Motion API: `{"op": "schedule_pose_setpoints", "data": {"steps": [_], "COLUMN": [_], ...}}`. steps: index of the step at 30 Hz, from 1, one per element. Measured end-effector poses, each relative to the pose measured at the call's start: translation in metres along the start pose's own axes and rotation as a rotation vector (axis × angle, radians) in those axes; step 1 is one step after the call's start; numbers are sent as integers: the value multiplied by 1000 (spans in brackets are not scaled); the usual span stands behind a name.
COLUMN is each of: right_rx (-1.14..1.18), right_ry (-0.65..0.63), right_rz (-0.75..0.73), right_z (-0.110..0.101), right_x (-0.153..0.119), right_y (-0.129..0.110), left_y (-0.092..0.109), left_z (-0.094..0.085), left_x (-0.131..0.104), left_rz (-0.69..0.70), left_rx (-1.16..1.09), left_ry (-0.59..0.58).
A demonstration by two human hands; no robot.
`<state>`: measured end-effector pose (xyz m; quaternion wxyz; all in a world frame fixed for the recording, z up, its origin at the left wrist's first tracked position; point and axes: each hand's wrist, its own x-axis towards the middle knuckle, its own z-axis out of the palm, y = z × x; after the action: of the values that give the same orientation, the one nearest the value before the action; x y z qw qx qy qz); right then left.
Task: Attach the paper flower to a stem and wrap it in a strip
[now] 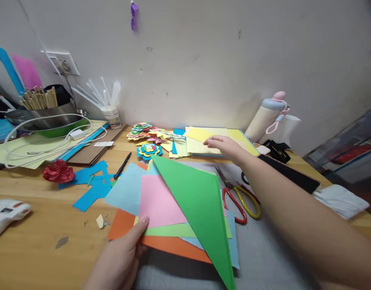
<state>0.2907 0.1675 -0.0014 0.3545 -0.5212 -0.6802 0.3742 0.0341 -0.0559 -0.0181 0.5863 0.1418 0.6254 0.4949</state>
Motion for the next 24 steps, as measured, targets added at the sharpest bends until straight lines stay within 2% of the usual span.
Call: {"op": "schedule_pose_setpoints", "data": {"steps": [2,4,8,10,12,14,17,20,22,24], "right_rx": [22,34,90,132,165,191,219,267,371,507], "right_ry": [-114,-205,-330,-342,-320,-303,-301,-260,-153,10], "right_rz": [55,123,247,289,316,332,339,331,329,329], "right_z": [7,13,14,8,2,-4,-15,-34,-49,-63], "right_x": [-27,-58,-109,-122,-128,-129,-130,-134,-136,-138], "right_y": [-13,-19,-14,-7,1,7,15,24,31,37], "left_y": [-6,-12,-17,-16,-13,-7,2,8,9,7], "left_z": [0,1,3,2,0,-3,-10,-19,-23,-24], "left_x": [-2,-5,-14,-17,-17,-14,-10,-8,-6,-4], "left_rz": [-61,-63,-41,-45,-20,1,36,130,140,121], "left_rx": [-143,-202,-51,26,22,26,163,309,340,294], "left_ry": [-66,-102,-114,-185,-288,-318,-186,-60,-40,-69]}}
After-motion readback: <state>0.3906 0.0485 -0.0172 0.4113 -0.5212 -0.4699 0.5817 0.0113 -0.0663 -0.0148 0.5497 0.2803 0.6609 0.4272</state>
